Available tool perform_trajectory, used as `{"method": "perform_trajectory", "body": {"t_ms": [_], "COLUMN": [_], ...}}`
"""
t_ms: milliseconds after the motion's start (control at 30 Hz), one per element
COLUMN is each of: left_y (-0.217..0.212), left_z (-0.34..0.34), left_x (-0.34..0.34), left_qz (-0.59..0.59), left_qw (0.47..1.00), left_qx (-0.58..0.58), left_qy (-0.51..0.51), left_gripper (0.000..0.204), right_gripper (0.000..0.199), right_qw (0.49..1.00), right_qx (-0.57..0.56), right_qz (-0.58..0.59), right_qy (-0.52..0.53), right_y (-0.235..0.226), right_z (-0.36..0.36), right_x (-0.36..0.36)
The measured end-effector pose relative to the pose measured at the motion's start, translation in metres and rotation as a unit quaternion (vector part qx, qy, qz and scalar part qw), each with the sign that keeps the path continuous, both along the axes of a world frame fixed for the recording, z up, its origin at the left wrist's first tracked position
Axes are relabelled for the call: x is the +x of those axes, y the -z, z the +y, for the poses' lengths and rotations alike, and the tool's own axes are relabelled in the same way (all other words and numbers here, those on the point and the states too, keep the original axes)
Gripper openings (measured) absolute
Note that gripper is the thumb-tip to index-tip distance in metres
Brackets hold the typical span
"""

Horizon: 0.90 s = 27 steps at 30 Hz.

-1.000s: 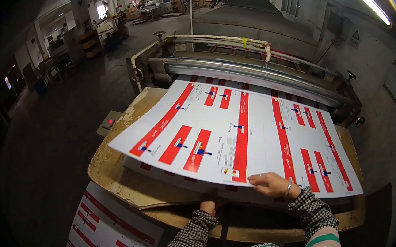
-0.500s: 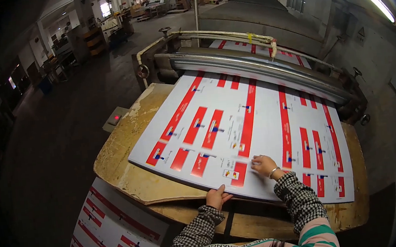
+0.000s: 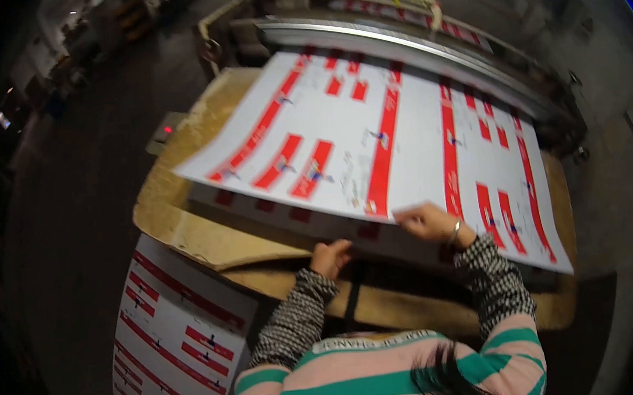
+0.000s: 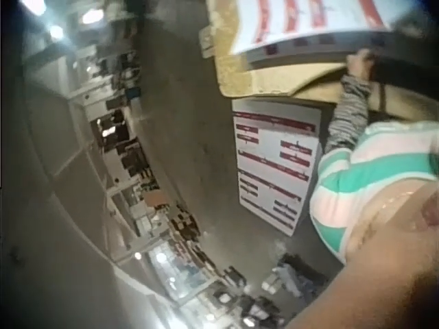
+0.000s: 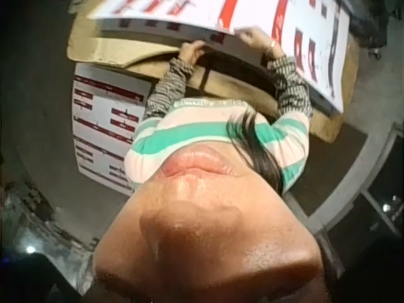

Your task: Stacking large printed paper sheets from a machine onto a pallet.

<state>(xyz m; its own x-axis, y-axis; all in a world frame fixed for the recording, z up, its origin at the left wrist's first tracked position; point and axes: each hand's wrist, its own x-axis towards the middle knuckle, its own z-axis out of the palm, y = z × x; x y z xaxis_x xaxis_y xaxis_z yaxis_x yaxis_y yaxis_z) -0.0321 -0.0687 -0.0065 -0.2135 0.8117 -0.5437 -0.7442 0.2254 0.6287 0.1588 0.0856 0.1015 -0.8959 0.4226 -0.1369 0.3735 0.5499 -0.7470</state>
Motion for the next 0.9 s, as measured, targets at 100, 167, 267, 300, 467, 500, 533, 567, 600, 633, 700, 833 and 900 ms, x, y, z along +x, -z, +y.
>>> {"method": "perform_trajectory", "body": {"t_ms": [100,167,267,300,467,500,533,567,600,633,700,833,900], "left_y": [-0.022,0.003,-0.022,-0.018,-0.017,-0.017,-0.007,-0.007,-0.011,-0.011,-0.014,-0.008,-0.005], "left_z": [0.016,0.012,0.015,0.013,0.003,0.002,0.004,0.004,0.002,0.008,0.012,0.012,0.01], "left_x": [0.009,0.004,0.015,0.016,0.023,0.021,0.021,0.018,0.014,0.012,0.012,0.009,0.004], "left_qz": [-0.022,-0.014,0.046,0.038,0.043,0.036,0.029,0.027,0.026,0.028,0.042,0.056,0.072], "left_qw": [0.992,0.993,0.988,0.989,0.997,0.997,0.998,0.998,0.997,0.998,0.998,0.996,0.996], "left_qx": [-0.064,-0.039,-0.112,-0.092,-0.055,-0.053,-0.02,-0.02,-0.019,-0.024,-0.024,-0.034,-0.041], "left_qy": [-0.108,-0.106,-0.095,-0.107,-0.038,-0.044,-0.052,-0.053,-0.066,-0.06,-0.048,-0.057,0.006], "left_gripper": [0.029,0.033,0.031,0.029,0.029,0.03,0.031,0.032,0.033,0.033,0.032,0.029,0.026], "right_gripper": [0.024,0.025,0.025,0.027,0.023,0.021,0.024,0.029,0.03,0.055,0.087,0.103,0.083], "right_qw": [0.998,0.999,0.999,1.0,0.996,0.993,0.993,0.983,0.973,0.984,0.971,0.963,0.975], "right_qx": [0.048,0.031,0.0,-0.021,-0.028,0.003,0.07,0.071,0.143,0.108,0.155,0.179,0.126], "right_qz": [0.036,0.025,0.032,0.001,-0.084,-0.112,-0.049,-0.116,-0.145,-0.106,-0.18,-0.189,-0.164], "right_qy": [-0.013,0.001,0.019,0.02,-0.017,0.042,0.082,0.122,0.113,0.093,-0.022,-0.074,-0.078], "right_y": [-0.024,-0.013,0.038,0.041,0.06,0.063,0.086,0.074,0.046,0.055,0.064,0.054,0.053], "right_z": [0.002,-0.012,-0.02,-0.022,0.011,0.021,0.041,0.052,0.039,0.041,0.012,-0.013,-0.002], "right_x": [0.0,-0.003,0.011,0.011,0.008,-0.002,0.001,-0.013,-0.029,-0.028,-0.026,-0.018,-0.014]}}
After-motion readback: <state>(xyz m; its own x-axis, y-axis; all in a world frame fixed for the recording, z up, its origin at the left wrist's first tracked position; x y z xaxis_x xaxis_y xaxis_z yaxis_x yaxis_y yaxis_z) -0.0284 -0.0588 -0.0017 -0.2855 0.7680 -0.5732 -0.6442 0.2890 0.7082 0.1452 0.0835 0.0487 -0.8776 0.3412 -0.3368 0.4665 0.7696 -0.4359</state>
